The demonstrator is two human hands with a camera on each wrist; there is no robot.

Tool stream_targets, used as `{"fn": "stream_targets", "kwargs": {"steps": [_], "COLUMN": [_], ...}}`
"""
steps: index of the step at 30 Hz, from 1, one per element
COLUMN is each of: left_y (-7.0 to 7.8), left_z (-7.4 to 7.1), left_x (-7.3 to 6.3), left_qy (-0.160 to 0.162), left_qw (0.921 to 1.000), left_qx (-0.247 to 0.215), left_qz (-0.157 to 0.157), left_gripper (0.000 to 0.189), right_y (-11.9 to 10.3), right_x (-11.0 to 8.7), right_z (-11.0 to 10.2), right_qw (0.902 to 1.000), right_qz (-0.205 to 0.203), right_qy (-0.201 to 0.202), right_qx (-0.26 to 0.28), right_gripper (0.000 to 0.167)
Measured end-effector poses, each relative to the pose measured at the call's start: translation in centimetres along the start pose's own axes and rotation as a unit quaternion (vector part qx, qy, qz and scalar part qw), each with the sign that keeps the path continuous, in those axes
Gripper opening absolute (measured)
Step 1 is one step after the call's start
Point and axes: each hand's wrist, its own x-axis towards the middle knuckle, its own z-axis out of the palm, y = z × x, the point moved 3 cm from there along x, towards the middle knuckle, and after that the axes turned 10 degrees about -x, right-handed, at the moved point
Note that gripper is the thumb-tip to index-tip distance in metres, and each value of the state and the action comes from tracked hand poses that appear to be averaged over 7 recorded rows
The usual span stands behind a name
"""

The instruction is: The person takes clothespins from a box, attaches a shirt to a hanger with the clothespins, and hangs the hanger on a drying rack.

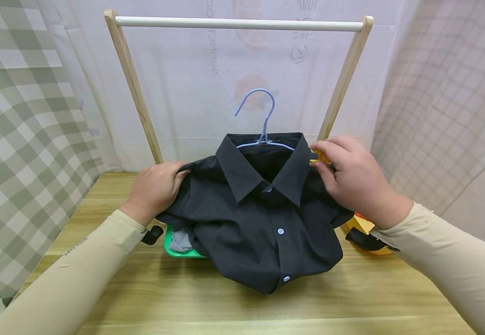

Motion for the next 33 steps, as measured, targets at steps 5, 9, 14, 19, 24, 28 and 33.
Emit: {"fn": "stream_targets", "kwargs": {"steps": [5,9,14,19,24,28,33], "left_y": [0.0,0.1,0.1,0.2,0.2,0.1,0.2], "left_z": [0.0,0.0,0.0,0.0,0.0,0.0,0.0], "left_x": [0.0,0.0,0.0,0.0,0.0,0.0,0.0], "left_qy": [-0.001,-0.002,-0.001,-0.002,-0.003,-0.004,-0.003], "left_qw": [1.0000,1.0000,1.0000,1.0000,1.0000,1.0000,1.0000], "left_qx": [0.001,0.003,0.001,0.001,-0.002,-0.004,-0.001], "left_qz": [0.001,-0.001,-0.002,-0.001,-0.002,-0.004,-0.006], "left_gripper": [0.027,0.027,0.027,0.026,0.027,0.028,0.028], "right_y": [-1.1,-2.1,-3.2,-4.3,-5.5,-6.4,-7.5], "right_x": [0.6,1.0,1.7,2.4,3.2,3.9,4.7], "right_z": [0.1,0.2,0.4,0.9,1.2,1.4,1.8], "right_qw": [0.9997,0.9995,0.9990,0.9981,0.9966,0.9948,0.9926], "right_qz": [-0.017,-0.026,-0.034,-0.046,-0.062,-0.071,-0.088], "right_qy": [0.008,0.006,0.000,0.001,0.009,0.008,0.007], "right_qx": [0.012,0.018,0.029,0.040,0.053,0.072,0.084], "right_gripper": [0.031,0.031,0.033,0.031,0.029,0.029,0.029]}}
